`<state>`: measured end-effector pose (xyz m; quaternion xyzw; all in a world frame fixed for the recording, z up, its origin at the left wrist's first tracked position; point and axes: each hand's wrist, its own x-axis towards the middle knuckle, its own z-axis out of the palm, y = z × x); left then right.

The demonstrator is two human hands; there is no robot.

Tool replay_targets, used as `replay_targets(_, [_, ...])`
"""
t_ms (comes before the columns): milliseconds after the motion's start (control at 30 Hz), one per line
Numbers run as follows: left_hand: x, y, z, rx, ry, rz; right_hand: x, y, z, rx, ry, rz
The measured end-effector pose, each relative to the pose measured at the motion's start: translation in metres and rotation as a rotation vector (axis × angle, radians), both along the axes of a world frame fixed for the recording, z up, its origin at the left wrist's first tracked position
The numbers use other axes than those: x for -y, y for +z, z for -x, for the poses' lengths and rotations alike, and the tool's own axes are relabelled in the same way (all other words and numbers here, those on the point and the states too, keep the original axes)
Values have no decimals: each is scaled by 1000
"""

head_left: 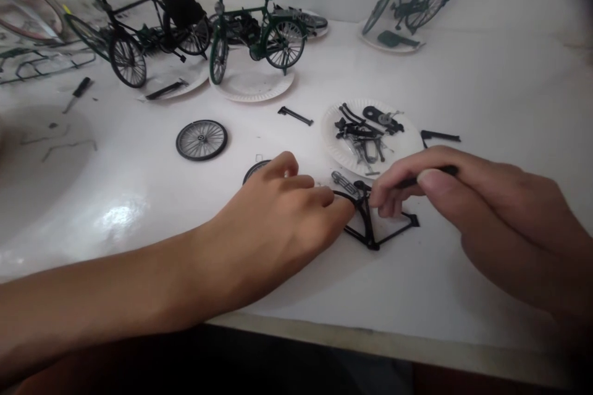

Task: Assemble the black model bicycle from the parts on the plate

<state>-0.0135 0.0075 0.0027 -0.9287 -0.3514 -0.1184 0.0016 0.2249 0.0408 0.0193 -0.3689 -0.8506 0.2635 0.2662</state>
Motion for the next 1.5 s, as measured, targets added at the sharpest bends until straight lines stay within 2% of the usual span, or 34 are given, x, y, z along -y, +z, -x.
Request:
replay_targets(200, [1, 2, 0, 17, 3, 17, -2, -3, 4, 33, -76, -237])
replay_targets(567, [2, 1, 1, 33, -8, 33, -4, -12, 3, -59, -73, -427])
replay_targets(700, [2, 2, 1, 30, -9, 51, -3, -12, 2, -27, -100, -458])
replay_targets(900, [2, 3, 1, 33, -4, 54, 0, -9, 2, 53, -36, -468])
replay_targets(1067, [2, 2, 1, 29, 3, 62, 0, -13, 2, 44, -164, -570])
replay_targets(1167, [2, 3, 1, 24, -3, 60, 0, -14, 2, 38, -193, -589])
replay_targets(1400, [3, 4, 0, 29, 9, 72, 1, -13, 3, -3, -174, -609])
replay_targets(1500, [3, 3, 0, 32, 20, 84, -1, -12, 2, -89, -90, -516])
